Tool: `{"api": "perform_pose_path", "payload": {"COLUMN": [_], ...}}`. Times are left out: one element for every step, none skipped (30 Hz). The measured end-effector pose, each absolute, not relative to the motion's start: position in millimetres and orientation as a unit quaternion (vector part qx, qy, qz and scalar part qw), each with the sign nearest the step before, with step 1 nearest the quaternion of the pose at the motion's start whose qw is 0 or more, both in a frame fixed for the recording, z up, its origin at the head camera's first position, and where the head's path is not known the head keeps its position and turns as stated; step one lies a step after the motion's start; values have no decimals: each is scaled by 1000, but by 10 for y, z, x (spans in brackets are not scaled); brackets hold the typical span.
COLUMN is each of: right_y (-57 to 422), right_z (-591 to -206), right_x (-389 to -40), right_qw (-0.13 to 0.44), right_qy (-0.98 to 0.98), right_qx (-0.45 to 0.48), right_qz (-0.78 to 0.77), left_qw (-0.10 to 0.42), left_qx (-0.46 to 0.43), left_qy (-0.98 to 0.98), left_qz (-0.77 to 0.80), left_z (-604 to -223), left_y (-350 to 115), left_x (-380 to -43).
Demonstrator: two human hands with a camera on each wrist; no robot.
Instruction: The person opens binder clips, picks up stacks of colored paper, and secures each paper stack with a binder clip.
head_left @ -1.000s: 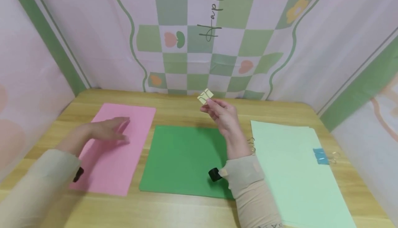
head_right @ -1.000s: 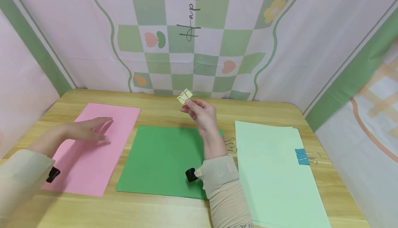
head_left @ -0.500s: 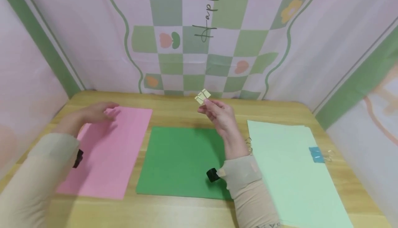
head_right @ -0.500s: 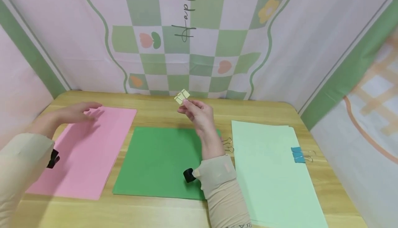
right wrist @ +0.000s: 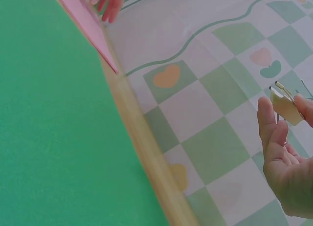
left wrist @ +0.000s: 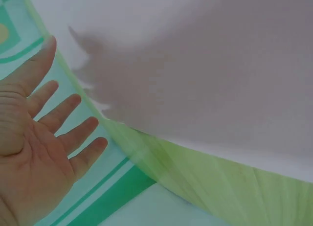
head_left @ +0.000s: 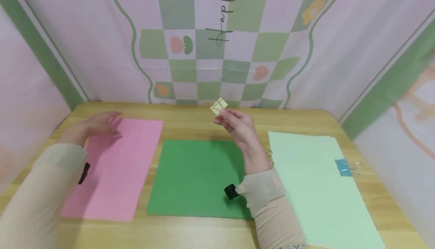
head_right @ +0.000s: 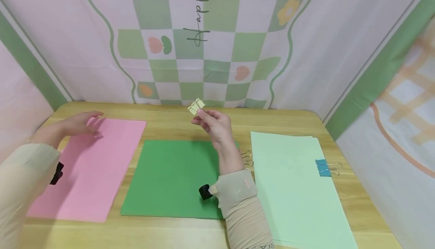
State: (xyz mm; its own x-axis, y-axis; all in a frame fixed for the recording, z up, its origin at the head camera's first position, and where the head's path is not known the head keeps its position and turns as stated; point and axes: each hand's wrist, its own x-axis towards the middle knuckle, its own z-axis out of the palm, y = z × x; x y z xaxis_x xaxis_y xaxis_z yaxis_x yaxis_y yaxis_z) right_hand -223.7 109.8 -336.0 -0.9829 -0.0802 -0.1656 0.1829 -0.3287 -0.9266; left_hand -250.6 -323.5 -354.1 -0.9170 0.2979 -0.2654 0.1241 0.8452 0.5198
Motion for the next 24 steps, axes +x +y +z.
{"api": "perform_pose_path", "payload": {"right_y": [1094, 1091, 1086, 1082, 1078, 1076, 1073, 1072, 1071, 1071, 1071, 1073, 1074, 1077, 1080, 1082, 1083, 1087, 1087, 1085, 1086, 1085, 1085, 1085], "right_z": [-3361, -3364, -3366, -3369, -3373, -3376, -3379, -3381, -3383, -3384, -3382, -3379, -3374, -3369, -3363, -3355, -3349, -3346, -3342, -3340, -3341, -3343, -3346, -3350], "right_x": [-2232, -2228, -2224, -2221, -2218, -2217, -2215, -2213, -2211, -2209, -2206, -2203, -2200, -2199, -2199, -2197, -2197, -2198, -2198, -2196, -2193, -2191, -2189, -2188], "right_qw": [82, 83, 84, 84, 85, 86, 87, 88, 90, 92, 93, 95, 95, 95, 95, 93, 91, 92, 93, 96, 99, 102, 106, 109], "right_qy": [575, 575, 577, 579, 580, 581, 581, 582, 583, 583, 583, 582, 583, 583, 583, 583, 583, 583, 583, 582, 582, 580, 579, 578], "right_qx": [45, 45, 44, 43, 42, 42, 42, 42, 43, 43, 43, 43, 42, 41, 39, 38, 38, 36, 36, 36, 37, 38, 38, 38], "right_qz": [-813, -812, -811, -810, -809, -808, -808, -807, -806, -806, -806, -806, -806, -806, -806, -806, -806, -807, -807, -807, -807, -807, -808, -808], "left_qw": [177, 182, 185, 187, 189, 186, 184, 183, 181, 178, 178, 176, 176, 176, 177, 177, 178, 179, 175, 172, 169, 166, 164, 161], "left_qx": [101, 93, 87, 83, 81, 85, 87, 89, 91, 93, 94, 96, 94, 94, 93, 92, 91, 91, 95, 100, 104, 108, 110, 113], "left_qy": [944, 943, 942, 942, 943, 945, 946, 948, 949, 951, 952, 954, 956, 957, 959, 960, 962, 963, 966, 968, 970, 972, 974, 975], "left_qz": [258, 262, 265, 265, 262, 256, 251, 246, 241, 234, 229, 222, 216, 209, 203, 195, 188, 179, 166, 151, 138, 124, 113, 102], "left_z": [-3543, -3550, -3560, -3574, -3589, -3605, -3618, -3631, -3641, -3647, -3648, -3648, -3645, -3638, -3629, -3620, -3612, -3607, -3602, -3598, -3597, -3600, -3606, -3615], "left_y": [-3238, -3244, -3251, -3259, -3267, -3275, -3281, -3289, -3295, -3301, -3306, -3312, -3315, -3316, -3315, -3312, -3310, -3310, -3309, -3309, -3312, -3318, -3324, -3331], "left_x": [-2507, -2509, -2513, -2518, -2521, -2523, -2524, -2525, -2523, -2521, -2517, -2514, -2512, -2509, -2506, -2505, -2504, -2505, -2505, -2505, -2506, -2507, -2510, -2515]}}
